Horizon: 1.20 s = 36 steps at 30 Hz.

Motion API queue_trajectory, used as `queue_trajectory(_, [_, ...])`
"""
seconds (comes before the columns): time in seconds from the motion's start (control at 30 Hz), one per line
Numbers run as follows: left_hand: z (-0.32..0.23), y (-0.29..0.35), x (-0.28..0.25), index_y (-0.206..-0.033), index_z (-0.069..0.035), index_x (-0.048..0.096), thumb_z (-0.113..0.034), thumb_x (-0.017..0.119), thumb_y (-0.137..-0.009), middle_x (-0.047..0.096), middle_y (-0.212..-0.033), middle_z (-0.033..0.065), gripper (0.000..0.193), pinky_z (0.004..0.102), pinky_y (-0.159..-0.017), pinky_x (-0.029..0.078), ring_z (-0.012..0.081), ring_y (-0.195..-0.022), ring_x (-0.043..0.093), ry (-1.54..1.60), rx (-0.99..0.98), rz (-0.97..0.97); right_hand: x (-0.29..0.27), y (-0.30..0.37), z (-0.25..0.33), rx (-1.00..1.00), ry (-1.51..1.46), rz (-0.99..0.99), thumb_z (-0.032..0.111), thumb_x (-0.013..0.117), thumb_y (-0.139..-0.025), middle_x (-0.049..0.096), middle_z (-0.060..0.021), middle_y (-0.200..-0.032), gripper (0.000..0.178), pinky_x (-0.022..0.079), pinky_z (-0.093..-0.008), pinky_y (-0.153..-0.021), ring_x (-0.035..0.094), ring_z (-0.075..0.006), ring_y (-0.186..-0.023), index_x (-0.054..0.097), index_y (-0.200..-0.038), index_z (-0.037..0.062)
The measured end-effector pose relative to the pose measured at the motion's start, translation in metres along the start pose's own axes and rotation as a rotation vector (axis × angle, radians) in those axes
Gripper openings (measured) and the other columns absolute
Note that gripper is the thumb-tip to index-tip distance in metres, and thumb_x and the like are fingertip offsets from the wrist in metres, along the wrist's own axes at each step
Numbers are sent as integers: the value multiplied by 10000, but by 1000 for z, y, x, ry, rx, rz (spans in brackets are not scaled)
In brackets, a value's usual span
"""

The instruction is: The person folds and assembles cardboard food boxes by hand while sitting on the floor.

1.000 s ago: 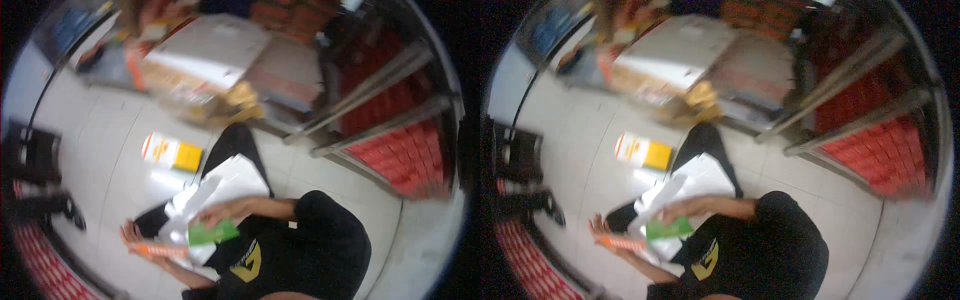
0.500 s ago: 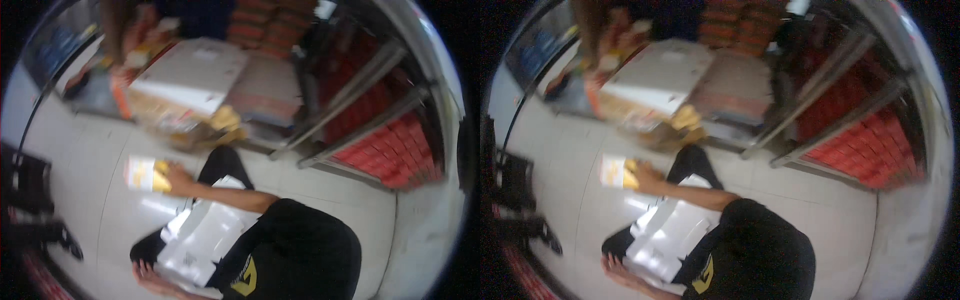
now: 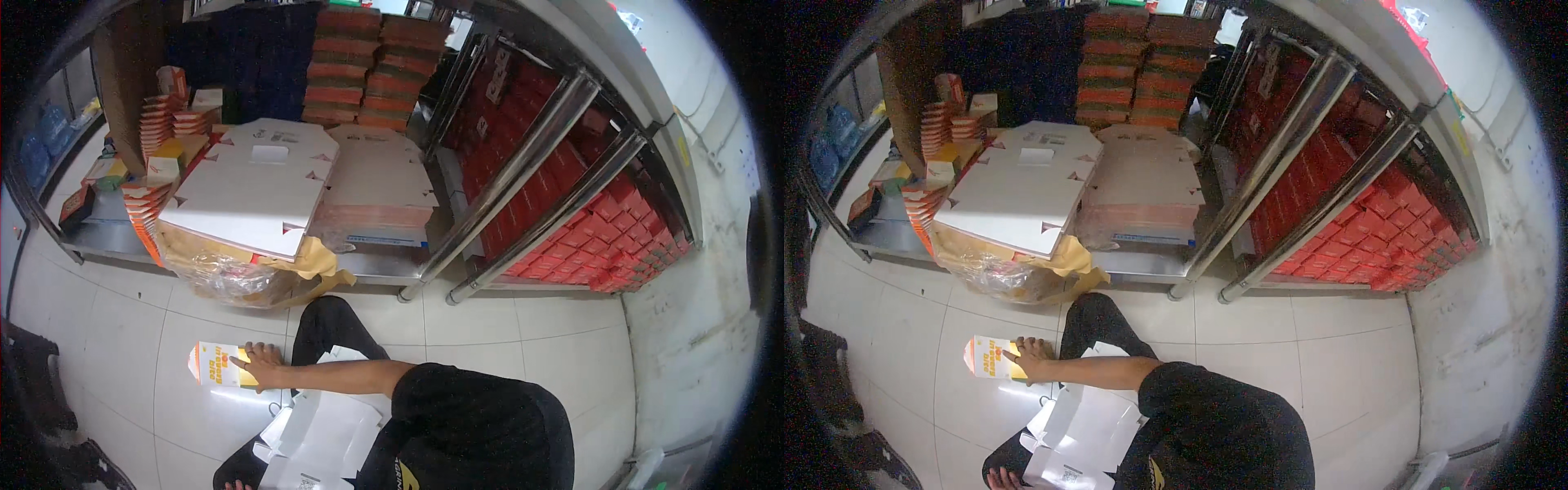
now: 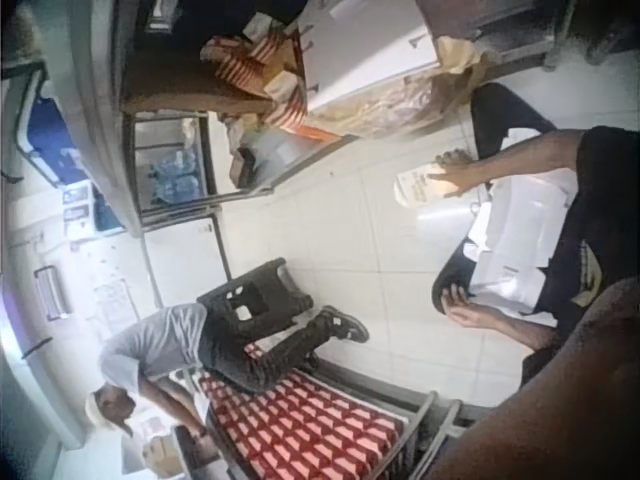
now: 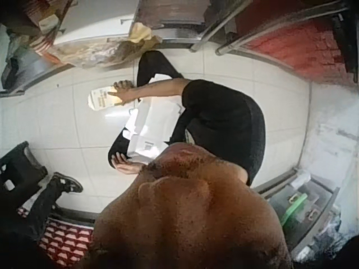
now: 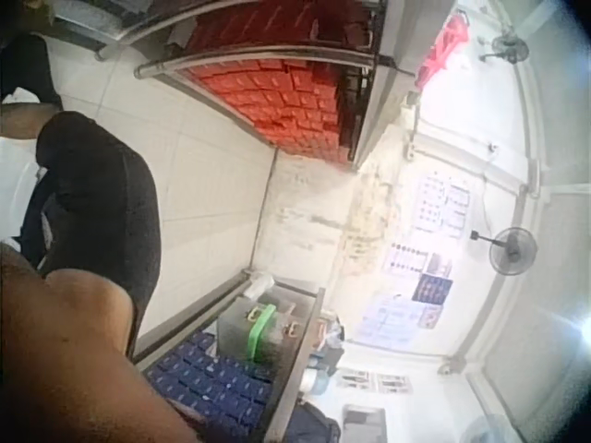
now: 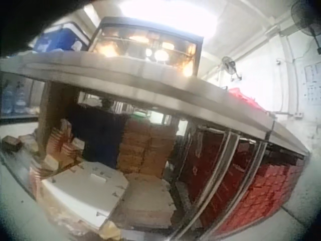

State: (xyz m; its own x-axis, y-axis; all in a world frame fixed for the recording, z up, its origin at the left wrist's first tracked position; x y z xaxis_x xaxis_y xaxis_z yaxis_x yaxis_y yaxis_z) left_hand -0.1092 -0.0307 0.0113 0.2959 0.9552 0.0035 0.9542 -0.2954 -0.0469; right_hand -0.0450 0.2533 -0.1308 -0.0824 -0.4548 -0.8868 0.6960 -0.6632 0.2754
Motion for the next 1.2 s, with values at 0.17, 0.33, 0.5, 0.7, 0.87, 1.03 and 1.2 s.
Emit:
queue_trajectory(0.17, [-5, 3, 18, -1177, 59, 419, -385, 383, -940, 518, -1145, 221, 504, 394, -821, 464, 325, -953, 560, -27, -24, 51, 14, -18, -10, -33, 14, 13, 396, 806, -522, 256, -162, -1347, 1046, 340, -485, -863, 323, -368, -1152, 233, -1393, 305])
queue_trajectory(0.33, [-2, 4, 33, -1208, 48, 399, -366, 383, -942, 487, -1183, 190, 493, 396, -886, 421, 298, -1037, 515, -41, -30, 146, 40, -37, -36, -22, -116, 114, 568, 577, -711, 202, -182, -1400, 844, 319, -529, -891, 289, -380, -1193, 176, -1408, 311])
queue_trajectory(0.5, [18, -4, 43, -1262, 16, 368, -393, 347, -944, 437, -1257, 158, 519, 382, -935, 363, 278, -1134, 451, -69, -132, 351, 72, -43, -54, 6, -548, 158, 429, 712, -638, 446, -271, -1223, 1128, 405, -462, -895, 483, -395, -1079, -31, -1406, 70])
queue_trajectory(0.7, [-5, -12, 37, -1272, -21, 386, -317, 413, -946, 440, -1264, 138, 442, 344, -925, 376, 247, -1106, 484, -201, -66, 397, 25, -30, -9, 233, -481, 105, 533, 692, -641, 428, -305, -1221, 1140, 367, -495, -924, 448, -428, -1110, 33, -1389, -20])
queue_trajectory(0.87, [-9, 12, 54, -1235, 4, 423, -247, 466, -928, 473, -1233, 135, 399, 329, -925, 383, 231, -1090, 497, -189, -29, 459, 20, -26, -51, 296, -380, -148, 511, 640, -710, 296, -293, -1329, 1029, 246, -549, -991, 302, -434, -1228, 57, -1401, 19])
queue_trajectory(1.03, [13, -10, -8, -1181, 67, 457, -225, 524, -898, 521, -1164, 179, 413, 337, -900, 424, 240, -1056, 523, -535, 250, 251, -36, 28, -1, -165, -583, -329, 303, 610, -785, 396, -232, -1268, 620, 282, -444, -989, 355, -355, -1207, 396, -1256, -39])
queue_trajectory(1.2, [-3, -12, -77, -1268, 20, 379, -347, 540, -877, 523, -1183, 189, 559, 457, -855, 439, 344, -1002, 545, -856, 230, 67, -109, 171, -93, -180, -849, -872, -8, 557, -744, 615, -127, -991, 261, 443, -370, -801, 569, -291, -913, 607, -999, 22])
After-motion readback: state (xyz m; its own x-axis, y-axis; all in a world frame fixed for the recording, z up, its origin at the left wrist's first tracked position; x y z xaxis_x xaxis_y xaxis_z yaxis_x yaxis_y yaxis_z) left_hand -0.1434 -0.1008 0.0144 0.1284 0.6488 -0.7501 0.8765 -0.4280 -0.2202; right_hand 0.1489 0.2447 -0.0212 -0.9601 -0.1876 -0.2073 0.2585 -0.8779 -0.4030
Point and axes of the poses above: each hand's wrist, its own y-axis away from the middle knuckle, its own x-axis out of the palm, z = x × y, the point moved 6 cm from there along -y, towards the middle knuckle
